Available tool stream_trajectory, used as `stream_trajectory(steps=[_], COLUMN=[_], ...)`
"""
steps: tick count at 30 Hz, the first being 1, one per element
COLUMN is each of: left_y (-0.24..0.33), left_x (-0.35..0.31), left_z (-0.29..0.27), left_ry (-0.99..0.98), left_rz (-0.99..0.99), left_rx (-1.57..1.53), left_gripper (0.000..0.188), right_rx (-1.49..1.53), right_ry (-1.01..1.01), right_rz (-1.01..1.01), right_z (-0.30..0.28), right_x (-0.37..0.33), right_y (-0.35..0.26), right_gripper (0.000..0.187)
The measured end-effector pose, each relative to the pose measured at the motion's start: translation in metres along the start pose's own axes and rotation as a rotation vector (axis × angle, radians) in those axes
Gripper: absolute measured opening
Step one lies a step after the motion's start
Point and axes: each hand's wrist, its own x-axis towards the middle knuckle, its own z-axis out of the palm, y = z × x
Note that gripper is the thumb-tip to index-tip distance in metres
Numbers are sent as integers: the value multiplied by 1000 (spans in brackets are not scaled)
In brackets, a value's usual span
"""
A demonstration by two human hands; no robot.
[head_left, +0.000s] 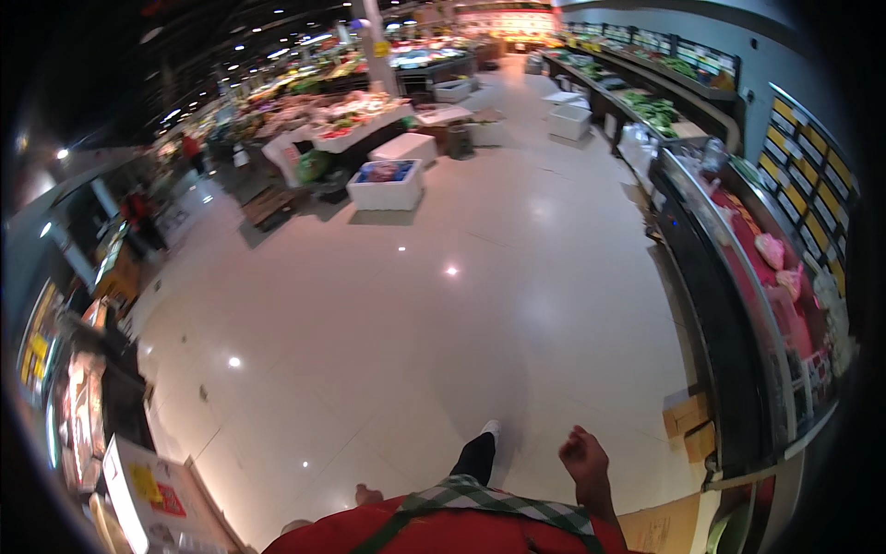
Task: The person walks through a supermarket produce aisle, picks up bundles of leafy greens from a styrofoam box, and places them on a display shelf. The person then opens a red plastic bag and packs multiple bunches of leafy vegetables into it.
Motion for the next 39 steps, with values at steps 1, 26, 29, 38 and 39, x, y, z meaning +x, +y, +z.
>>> stream_trajectory(steps=[1,26,29,38,39], left_y=[11,725,735,848,868], left_x=[10,140,157,250,262], left_z=[5,164,158,194,199], left_ry=[-20,-534,-387,-88,-78], left_rz=[-31,443,338,62,54], left_rx=[32,-251,-128,26,18], left_gripper=[51,58,55,44,43], right_rx=[46,373,218,147,174], right_ry=[-5,228,213,145,142], right_rz=[5,-342,-282,-129,-112], right_z=[11,178,248,367,375], right_x=[16,351,409,603,615], right_y=[-3,-321,-368,-475,-488], right_gripper=[14,19,22,18,15])
